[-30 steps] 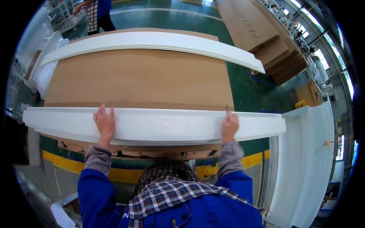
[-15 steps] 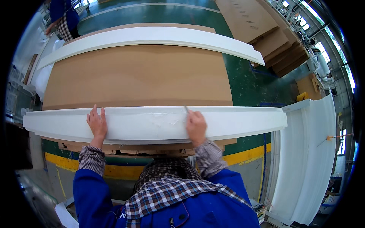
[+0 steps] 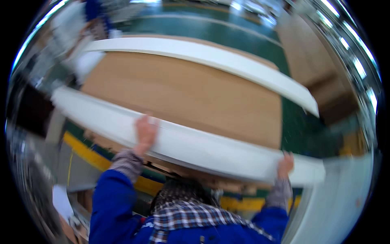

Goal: The person uses a utility knife to scrape and smooth the surface of long white wooden planks. They work on the edges and flat surfaces of the planks, removing excess material. Another person is visible in the background wiping a similar plank with a cloth.

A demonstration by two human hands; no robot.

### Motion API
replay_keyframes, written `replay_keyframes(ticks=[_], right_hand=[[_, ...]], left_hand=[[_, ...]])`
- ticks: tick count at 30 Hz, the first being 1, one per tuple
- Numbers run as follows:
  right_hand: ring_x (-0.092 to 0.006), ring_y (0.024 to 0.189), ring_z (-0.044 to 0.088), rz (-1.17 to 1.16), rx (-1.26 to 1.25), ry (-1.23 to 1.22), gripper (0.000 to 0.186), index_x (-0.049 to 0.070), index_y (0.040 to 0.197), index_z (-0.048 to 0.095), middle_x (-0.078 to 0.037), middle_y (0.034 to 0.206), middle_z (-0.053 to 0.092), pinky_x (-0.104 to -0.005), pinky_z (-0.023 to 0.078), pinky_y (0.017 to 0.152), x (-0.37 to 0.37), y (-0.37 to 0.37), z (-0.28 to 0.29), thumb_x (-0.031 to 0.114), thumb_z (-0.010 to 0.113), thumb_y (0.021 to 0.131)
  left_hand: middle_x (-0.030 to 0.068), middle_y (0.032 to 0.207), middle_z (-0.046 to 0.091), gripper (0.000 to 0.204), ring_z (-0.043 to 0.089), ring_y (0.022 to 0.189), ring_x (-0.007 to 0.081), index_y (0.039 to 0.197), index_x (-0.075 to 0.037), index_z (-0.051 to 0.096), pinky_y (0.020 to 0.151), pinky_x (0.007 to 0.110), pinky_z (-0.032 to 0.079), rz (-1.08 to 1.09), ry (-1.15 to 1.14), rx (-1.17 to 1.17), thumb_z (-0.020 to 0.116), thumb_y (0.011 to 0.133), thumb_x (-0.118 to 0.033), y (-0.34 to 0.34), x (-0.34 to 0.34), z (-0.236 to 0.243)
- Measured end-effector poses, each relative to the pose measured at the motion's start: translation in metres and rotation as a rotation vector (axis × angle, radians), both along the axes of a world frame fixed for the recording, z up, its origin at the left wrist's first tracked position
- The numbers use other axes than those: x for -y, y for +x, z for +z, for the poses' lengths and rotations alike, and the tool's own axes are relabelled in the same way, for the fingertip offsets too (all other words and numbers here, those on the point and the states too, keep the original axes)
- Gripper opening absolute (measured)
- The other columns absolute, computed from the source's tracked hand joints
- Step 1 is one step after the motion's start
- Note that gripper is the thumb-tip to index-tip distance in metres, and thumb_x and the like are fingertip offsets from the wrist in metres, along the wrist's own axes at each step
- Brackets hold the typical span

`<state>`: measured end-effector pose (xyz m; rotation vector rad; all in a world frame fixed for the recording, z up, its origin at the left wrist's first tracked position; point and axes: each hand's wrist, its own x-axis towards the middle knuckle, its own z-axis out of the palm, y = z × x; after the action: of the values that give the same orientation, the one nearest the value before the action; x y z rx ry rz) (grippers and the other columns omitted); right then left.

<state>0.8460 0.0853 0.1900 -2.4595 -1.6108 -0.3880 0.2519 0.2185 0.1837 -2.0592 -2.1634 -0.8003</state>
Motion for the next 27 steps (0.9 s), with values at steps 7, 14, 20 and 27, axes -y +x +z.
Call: replay_keyframes(ticks=[7,14,20,27], right_hand=[[-0.0332,0.073,0.052,0.042,-0.229,0.037,0.010,-0.001,0.079,0.056,-0.015,0.077,0.050,-0.0418,0.041,0.062,0.015,-0.130,0.035,0.007,0.049,0.082],[-0.0286,0.063,0.051,0.044,-0.266,0.333,0.013,0.003,0.073,0.057,-0.012,0.065,0.049,-0.0394,0.039,0.053,-0.037,-0.283,0.005,0.005,0.046,0.078],[-0.0329,0.072,0.056,0.130,-0.414,0.269,0.015,0.005,0.083,0.060,-0.013,0.079,0.057,-0.0431,0.045,0.060,-0.119,-0.451,0.008,0.008,0.048,0.076],[-0.0325,0.070,0.056,0.066,-0.386,0.465,0.016,0.006,0.079,0.062,-0.014,0.074,0.057,-0.0411,0.045,0.060,-0.097,-0.418,0.014,0.019,0.054,0.085]], left_hand=[[0.0176,0.123,0.045,0.059,0.037,0.121,0.0279,0.127,-0.002,0.041,0.105,0.053,0.016,-0.141,-0.219,0.070,0.038,0.091,-0.048,0.044,0.002,0.014],[0.0166,0.130,0.038,0.053,0.031,0.125,0.0271,0.127,-0.004,0.040,0.104,0.053,0.015,-0.240,-0.170,0.225,0.044,0.090,-0.041,0.063,-0.001,0.019],[0.0182,0.131,0.034,0.045,0.030,0.124,0.0323,0.122,-0.006,0.046,0.102,0.052,0.020,-0.319,-0.013,0.523,0.052,0.086,-0.033,0.048,-0.009,0.006],[0.0105,0.140,0.025,0.056,0.029,0.126,0.0239,0.135,-0.012,0.024,0.100,0.042,0.032,-0.632,-0.106,0.854,0.054,0.088,-0.013,-0.079,-0.078,-0.054]])
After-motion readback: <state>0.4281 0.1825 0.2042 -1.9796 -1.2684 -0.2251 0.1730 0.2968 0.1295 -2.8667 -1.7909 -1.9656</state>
